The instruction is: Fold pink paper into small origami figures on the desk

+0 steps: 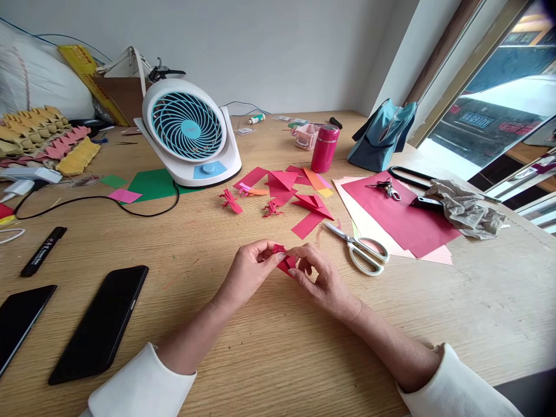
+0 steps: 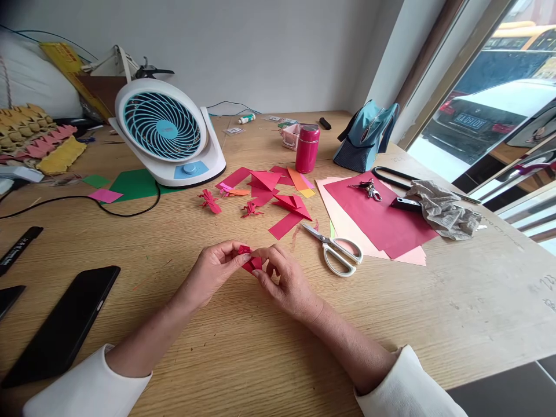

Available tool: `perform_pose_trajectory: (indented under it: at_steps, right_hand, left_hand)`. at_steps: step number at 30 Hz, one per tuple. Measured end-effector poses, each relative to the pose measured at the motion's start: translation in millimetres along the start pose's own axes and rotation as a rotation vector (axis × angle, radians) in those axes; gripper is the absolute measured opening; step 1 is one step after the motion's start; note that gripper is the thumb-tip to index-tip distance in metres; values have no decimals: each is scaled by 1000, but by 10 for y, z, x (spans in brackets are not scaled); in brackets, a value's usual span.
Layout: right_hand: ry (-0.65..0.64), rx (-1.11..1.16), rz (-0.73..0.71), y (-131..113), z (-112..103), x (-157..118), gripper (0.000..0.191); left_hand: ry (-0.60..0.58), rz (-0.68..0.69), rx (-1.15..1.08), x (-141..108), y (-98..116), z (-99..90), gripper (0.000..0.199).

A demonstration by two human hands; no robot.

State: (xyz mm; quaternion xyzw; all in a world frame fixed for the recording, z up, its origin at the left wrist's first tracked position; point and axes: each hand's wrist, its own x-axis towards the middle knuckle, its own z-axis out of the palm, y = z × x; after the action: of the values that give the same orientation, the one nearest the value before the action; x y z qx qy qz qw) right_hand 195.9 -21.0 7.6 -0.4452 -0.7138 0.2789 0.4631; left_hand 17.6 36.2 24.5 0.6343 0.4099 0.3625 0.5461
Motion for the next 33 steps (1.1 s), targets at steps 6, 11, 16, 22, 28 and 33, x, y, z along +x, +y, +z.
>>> perform_pose_trajectory:
  at_steps: [6, 11, 16, 22, 28, 33]
  right_hand:
    - [-57, -37, -32, 15, -13, -17, 20]
    - [-66, -14, -19, 0, -10, -7, 9]
    - [20, 37, 85, 15, 15, 15, 5]
    - [81, 112, 163, 96, 46, 18, 1]
    - [60, 295, 290, 156, 33, 22, 16]
    - [97, 462, 329, 178, 33, 53, 28]
  left_hand:
    - [4, 93, 196, -29, 102, -2, 19]
    - [62, 162, 328, -56, 137, 4, 17]
    - [77, 158, 351, -56, 133, 13, 15]
    - [-46, 135, 282, -74, 140, 64, 15]
    - [-129, 110, 238, -61, 101, 39, 13]
    - [-118, 117, 219, -30, 44, 18, 40]
